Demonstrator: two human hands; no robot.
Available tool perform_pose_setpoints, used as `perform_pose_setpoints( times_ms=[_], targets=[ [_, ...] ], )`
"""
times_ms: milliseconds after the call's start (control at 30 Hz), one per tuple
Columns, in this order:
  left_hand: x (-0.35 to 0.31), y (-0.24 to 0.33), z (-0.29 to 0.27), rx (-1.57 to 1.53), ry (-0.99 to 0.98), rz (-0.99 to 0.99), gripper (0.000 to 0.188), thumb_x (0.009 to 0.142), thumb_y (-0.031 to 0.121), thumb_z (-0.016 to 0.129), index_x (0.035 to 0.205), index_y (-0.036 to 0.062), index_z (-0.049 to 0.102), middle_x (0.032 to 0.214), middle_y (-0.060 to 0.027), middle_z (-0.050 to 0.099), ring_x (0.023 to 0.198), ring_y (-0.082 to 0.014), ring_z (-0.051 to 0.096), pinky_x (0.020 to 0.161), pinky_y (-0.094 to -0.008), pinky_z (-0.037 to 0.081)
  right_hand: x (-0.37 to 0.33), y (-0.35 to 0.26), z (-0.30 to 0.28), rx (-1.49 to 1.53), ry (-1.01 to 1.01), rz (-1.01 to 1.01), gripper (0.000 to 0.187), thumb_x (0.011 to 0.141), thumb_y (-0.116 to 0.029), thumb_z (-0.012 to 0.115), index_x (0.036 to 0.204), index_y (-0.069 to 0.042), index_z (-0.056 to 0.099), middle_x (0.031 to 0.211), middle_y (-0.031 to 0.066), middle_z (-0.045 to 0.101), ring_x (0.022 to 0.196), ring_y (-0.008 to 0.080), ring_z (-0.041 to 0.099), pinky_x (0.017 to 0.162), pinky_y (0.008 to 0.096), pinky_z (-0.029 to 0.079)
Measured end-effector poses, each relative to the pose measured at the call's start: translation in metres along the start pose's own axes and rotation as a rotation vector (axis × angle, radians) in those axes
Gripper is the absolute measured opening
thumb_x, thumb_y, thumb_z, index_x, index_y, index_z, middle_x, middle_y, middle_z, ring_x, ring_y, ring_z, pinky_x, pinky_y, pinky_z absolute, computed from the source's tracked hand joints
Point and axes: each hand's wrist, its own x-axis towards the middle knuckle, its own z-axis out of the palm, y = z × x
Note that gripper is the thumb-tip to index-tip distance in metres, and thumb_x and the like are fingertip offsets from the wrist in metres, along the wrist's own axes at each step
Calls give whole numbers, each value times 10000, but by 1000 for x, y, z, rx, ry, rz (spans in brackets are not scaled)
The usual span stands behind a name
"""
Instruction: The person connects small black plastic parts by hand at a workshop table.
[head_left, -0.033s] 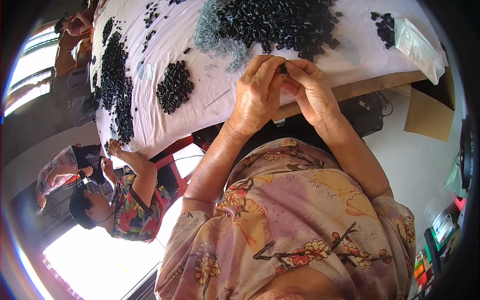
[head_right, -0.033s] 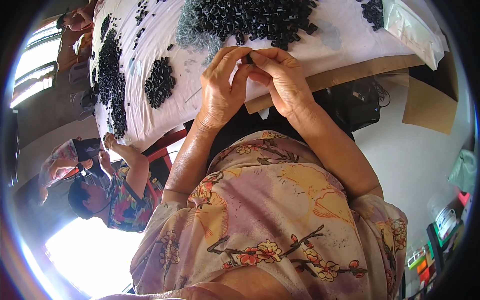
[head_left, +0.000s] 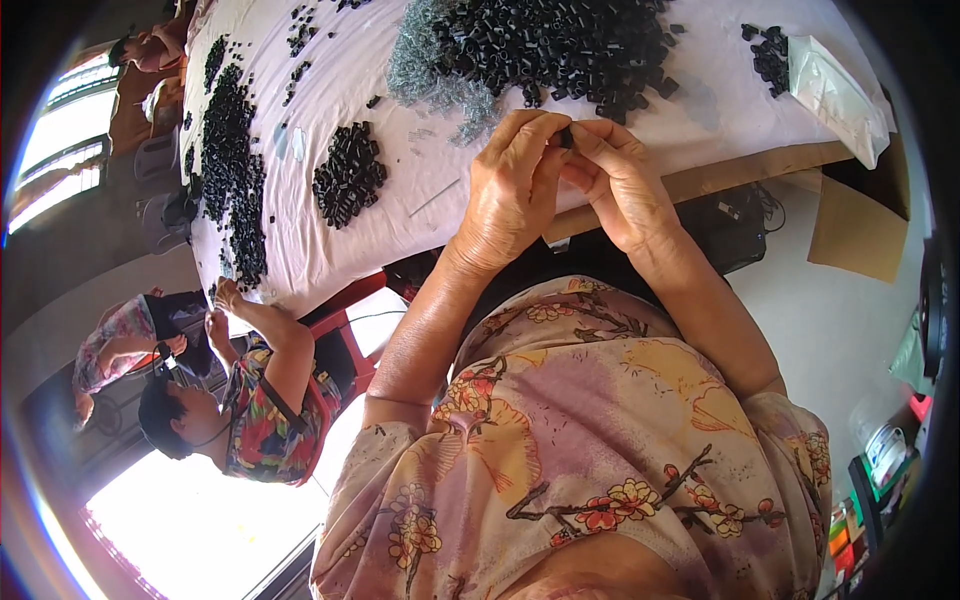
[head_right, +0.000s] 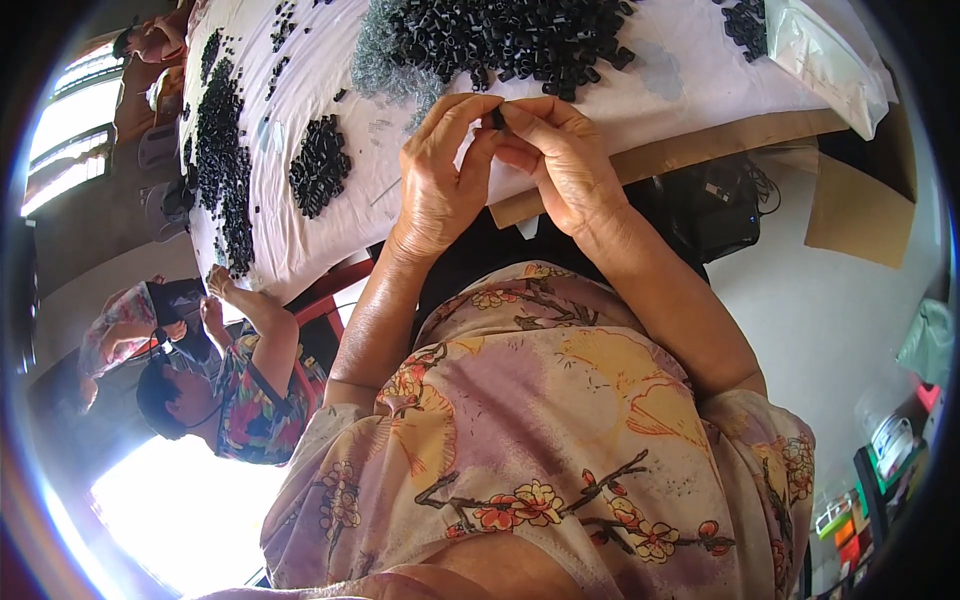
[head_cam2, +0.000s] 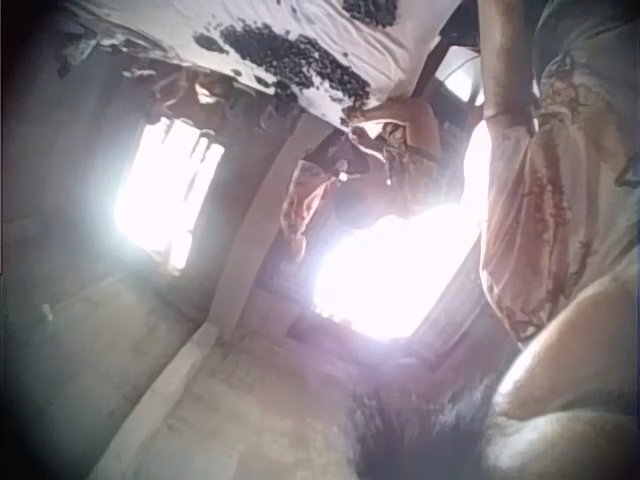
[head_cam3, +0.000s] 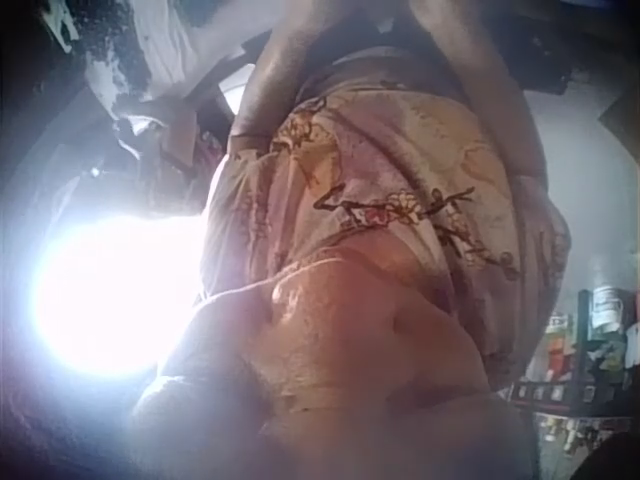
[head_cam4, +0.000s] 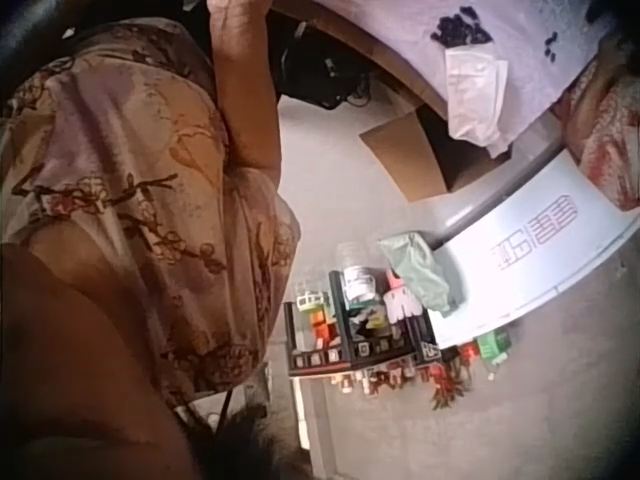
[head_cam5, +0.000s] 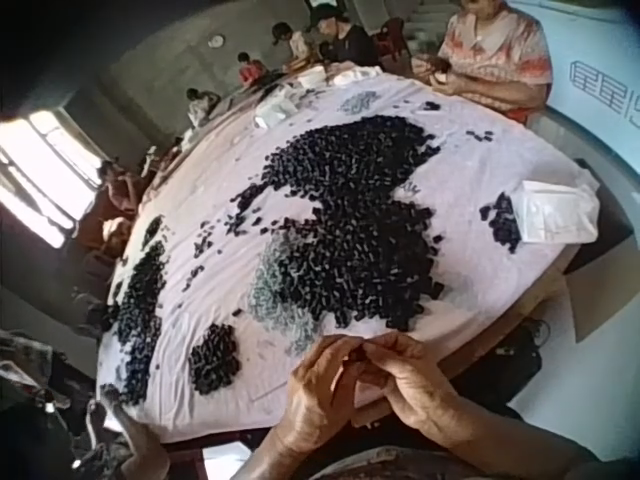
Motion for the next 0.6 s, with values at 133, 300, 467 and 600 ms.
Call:
perform_pose_setpoints(
  times_ms=[133, 300, 467, 600],
  targets=[
    [0, -4, -6, -15, -46, 13, 257, 828, -15, 600, 1084, 0, 614, 1022, -164, 618, 858, -319, 659, 739, -375, 553, 0, -2, 3, -10, -41, 25, 92, 926, -107, 668, 1002, -55, 657, 968, 79, 699, 891, 152, 683, 785, 267, 574],
    [1, 0, -7, -1, -54, 13, 272, 821, -14, 604, 1093, -3, 613, 1023, -163, 614, 862, -316, 656, 745, -378, 550, -1, -1, 3, -22, -22, 16, 109, 921, -95, 668, 1023, -56, 662, 985, 74, 700, 906, 149, 682, 799, 266, 568],
    [2, 1, -11, 7, -67, 31, 314, 795, -17, 638, 1108, -7, 620, 1023, -167, 613, 854, -299, 652, 742, -372, 549, 0, -1, 3, 26, -50, 43, 129, 919, -86, 667, 1044, -54, 663, 995, 71, 700, 930, 158, 683, 820, 264, 563],
    [2, 2, -14, -6, -71, 32, 312, 779, -16, 662, 1089, -17, 633, 1022, -163, 621, 846, -284, 657, 738, -361, 553, -1, 1, 3, 77, -80, 79, 146, 917, -78, 667, 1059, -45, 658, 1000, 77, 698, 962, 170, 681, 846, 271, 563]
  ],
)
